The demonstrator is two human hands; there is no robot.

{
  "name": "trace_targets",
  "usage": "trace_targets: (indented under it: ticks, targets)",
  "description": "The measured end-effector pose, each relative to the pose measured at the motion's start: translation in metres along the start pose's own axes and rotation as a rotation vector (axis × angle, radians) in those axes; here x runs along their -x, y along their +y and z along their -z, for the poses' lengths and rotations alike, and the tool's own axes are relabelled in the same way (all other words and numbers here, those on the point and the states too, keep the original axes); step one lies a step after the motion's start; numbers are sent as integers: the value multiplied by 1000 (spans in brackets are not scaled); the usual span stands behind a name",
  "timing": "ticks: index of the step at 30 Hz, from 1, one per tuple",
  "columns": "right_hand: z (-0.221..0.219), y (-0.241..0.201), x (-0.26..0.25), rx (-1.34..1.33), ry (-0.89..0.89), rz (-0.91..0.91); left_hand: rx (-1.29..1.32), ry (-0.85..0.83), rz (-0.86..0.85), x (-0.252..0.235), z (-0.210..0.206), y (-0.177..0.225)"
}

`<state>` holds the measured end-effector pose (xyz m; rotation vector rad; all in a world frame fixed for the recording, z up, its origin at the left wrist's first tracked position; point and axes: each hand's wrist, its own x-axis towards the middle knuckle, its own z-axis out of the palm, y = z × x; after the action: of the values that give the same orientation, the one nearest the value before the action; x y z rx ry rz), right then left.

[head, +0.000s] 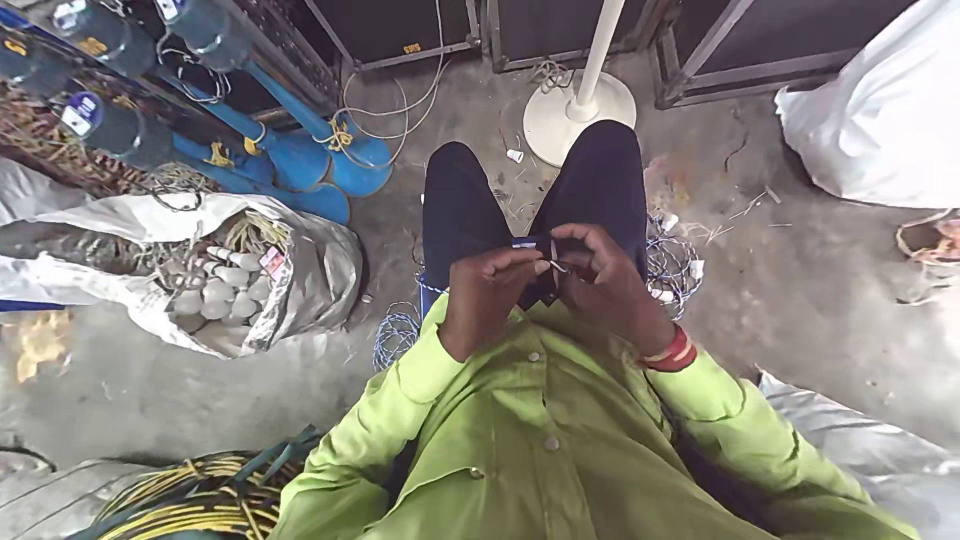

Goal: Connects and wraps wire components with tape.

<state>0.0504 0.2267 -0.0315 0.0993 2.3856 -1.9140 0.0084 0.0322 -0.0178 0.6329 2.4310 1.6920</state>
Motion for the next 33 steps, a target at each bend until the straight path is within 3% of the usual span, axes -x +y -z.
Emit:
trace_targets:
  ticks: [2,3,7,11,17,20,24,29,33]
  targets:
    - [3,5,1,363,103,182,-5,-6,45,2,3,0]
    - [7,7,1,419,111,235,2,-12,64,2,6,1]
    - [17,7,8,283,76,542,71,-42,82,3,10,4]
    - [12,15,3,463,115,806,253,-156,156,2,13,5]
    - [17,21,-3,497,7,952,395,-248,262,-5,13,-5]
    - [11,23,0,157,93,814,472,-311,165,-8,12,-8]
    - [2,8,4,-210,163,367,368,-334,1,-11,16,-7]
    - [8,-6,2,-293,24,-62,11,-244,-263,-9,16,-12]
    - [4,-1,-7,-352,-73,-225,-229,-132,-465,-2,5,-14]
